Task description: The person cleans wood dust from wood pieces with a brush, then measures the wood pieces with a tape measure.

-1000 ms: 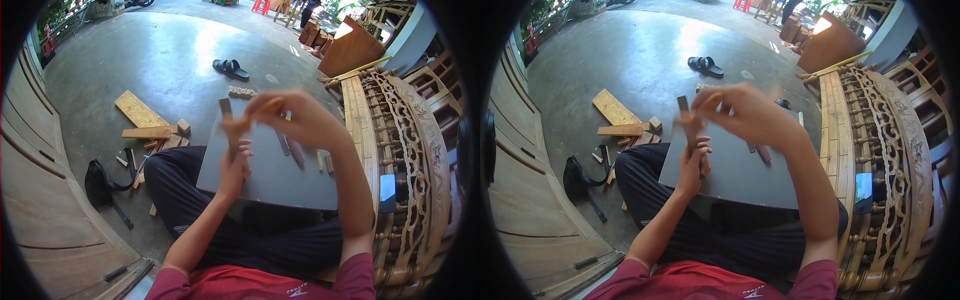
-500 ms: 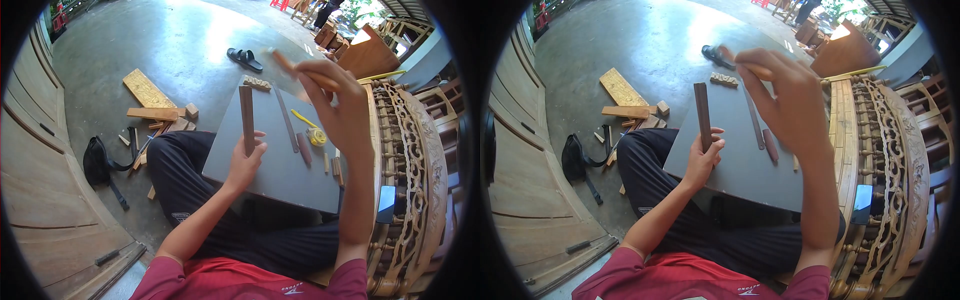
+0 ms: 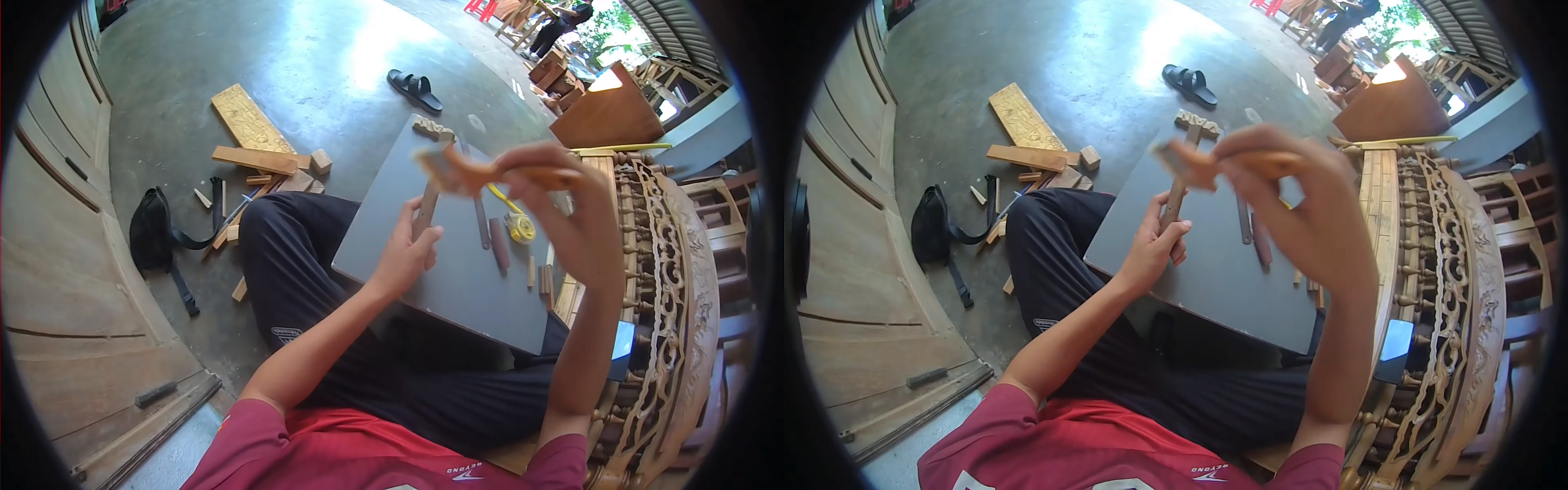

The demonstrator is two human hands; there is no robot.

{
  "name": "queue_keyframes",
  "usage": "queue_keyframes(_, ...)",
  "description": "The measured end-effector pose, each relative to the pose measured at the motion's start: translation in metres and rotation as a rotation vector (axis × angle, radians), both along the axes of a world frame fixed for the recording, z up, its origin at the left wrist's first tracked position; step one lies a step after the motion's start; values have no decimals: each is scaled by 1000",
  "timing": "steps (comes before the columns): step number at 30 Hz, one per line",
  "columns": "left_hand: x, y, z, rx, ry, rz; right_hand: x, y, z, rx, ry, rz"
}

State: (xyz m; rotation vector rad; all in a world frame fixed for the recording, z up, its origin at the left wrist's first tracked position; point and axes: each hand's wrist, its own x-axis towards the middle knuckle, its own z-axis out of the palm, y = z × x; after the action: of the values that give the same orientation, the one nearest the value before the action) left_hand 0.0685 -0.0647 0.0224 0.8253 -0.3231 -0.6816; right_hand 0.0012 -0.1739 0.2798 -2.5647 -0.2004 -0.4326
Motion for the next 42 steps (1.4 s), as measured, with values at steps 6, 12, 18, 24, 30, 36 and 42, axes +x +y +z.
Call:
queue_keyframes(6, 0, -1, 1, 144, -219, 43, 13, -28, -15, -769, -315, -287)
queue_keyframes(12, -1, 0, 5, 146, -170, 60, 0, -16, -20, 107, 71, -32)
queue_keyframes(18, -2, 1, 6, 166, -324, 140, 4, -14, -13, -412, -461, -368)
queue_keyframes(24, 5, -7, -19, 213, -208, 29, -9, -11, -16, 33, 77, -13)
queue_keyframes(30, 0, -4, -2, 171, -302, 186, 0, -26, -15, -361, -407, -390)
queue_keyframes(36, 1, 0, -2, 175, -306, 64, -12, -13, -19, -98, 9, 55)
queue_keyframes(42, -4, 0, 2, 78, -212, 15, -6, -7, -3, -310, -420, -364)
